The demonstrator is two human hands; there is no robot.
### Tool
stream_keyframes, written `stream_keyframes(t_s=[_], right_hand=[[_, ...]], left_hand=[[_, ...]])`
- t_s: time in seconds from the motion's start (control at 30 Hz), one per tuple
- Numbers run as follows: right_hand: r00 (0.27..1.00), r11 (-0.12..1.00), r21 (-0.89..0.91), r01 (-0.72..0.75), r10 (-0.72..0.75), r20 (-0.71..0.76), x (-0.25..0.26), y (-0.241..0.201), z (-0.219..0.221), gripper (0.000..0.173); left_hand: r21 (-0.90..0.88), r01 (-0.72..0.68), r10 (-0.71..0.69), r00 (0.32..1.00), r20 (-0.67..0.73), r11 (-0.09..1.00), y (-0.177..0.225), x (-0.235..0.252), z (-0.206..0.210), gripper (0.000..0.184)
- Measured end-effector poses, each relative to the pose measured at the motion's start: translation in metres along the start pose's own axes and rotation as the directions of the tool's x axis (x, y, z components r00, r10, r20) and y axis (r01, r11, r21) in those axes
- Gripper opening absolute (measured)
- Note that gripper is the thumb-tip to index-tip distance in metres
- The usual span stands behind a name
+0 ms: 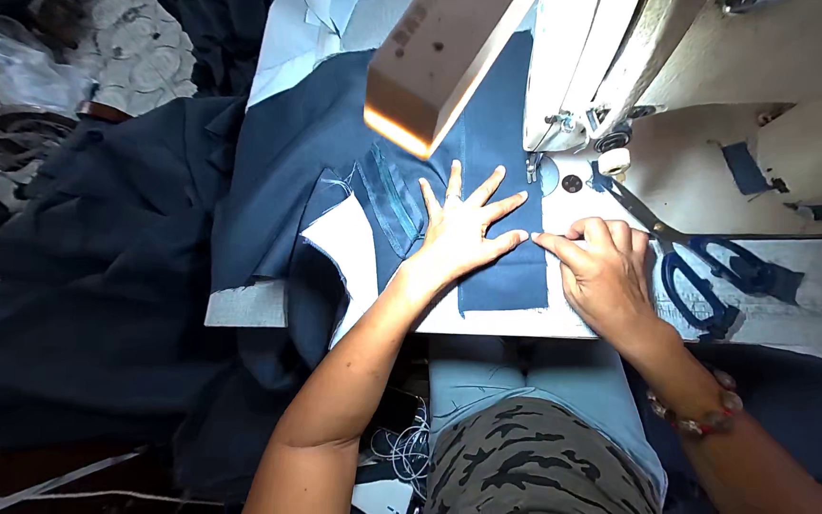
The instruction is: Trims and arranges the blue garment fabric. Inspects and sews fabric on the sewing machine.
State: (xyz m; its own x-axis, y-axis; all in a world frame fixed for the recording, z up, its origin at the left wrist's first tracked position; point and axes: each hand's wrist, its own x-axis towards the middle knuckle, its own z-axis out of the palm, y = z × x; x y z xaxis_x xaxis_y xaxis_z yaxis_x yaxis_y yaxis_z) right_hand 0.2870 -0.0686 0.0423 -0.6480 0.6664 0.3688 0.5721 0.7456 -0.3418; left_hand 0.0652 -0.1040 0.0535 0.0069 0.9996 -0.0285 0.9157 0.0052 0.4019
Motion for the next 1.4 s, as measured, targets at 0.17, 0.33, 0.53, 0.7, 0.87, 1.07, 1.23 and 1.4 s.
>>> stream_keyframes(t_s=[0.17,0.33,0.53,0.7,0.87,1.07,1.23,1.4], right_hand=[[0.998,0.998,-0.038,-0.041,0.042,0.036,0.017,-0.002,-0.003,0.037],[0.994,0.994,-0.047,-0.094,0.096,0.051,0.027,-0.005,-0.003,0.04],[0.984,0.985,0.016,-0.171,0.172,-0.04,0.012,-0.025,0.005,0.047],[0.979,0.985,0.166,0.043,-0.008,-0.205,-0.08,-0.017,-0.015,0.024],[0.858,0.95,0.04,-0.309,0.297,-0.42,-0.156,0.076,-0.077,0.02],[0.807,0.854,0.003,-0.52,0.493,-0.326,-0.167,0.145,-0.145,0.029],[0.863,0.879,-0.049,-0.473,0.452,-0.228,-0.158,0.167,-0.14,0.018],[0.84,0.872,-0.02,-0.489,0.465,-0.278,-0.149,0.175,-0.128,0.014]], left_hand=[[0.003,0.006,-0.006,1.0,-0.004,1.0,-0.008,0.021,-0.006,0.059],[0.006,0.016,-0.016,1.0,0.005,1.0,-0.015,0.04,-0.01,0.06],[0.069,-0.032,0.037,0.997,-0.069,0.997,-0.024,0.04,-0.013,0.057],[0.261,-0.095,0.114,0.992,-0.057,0.961,-0.023,0.033,-0.008,0.072],[0.305,-0.197,0.201,0.979,0.021,0.932,0.071,-0.01,-0.021,0.041],[0.058,-0.656,0.658,0.744,-0.114,0.752,0.175,0.026,0.041,0.021],[-0.178,-0.709,0.704,0.703,-0.103,0.682,0.242,0.069,0.087,0.018],[-0.145,-0.66,0.665,0.746,-0.02,0.737,0.27,0.086,0.102,0.018]])
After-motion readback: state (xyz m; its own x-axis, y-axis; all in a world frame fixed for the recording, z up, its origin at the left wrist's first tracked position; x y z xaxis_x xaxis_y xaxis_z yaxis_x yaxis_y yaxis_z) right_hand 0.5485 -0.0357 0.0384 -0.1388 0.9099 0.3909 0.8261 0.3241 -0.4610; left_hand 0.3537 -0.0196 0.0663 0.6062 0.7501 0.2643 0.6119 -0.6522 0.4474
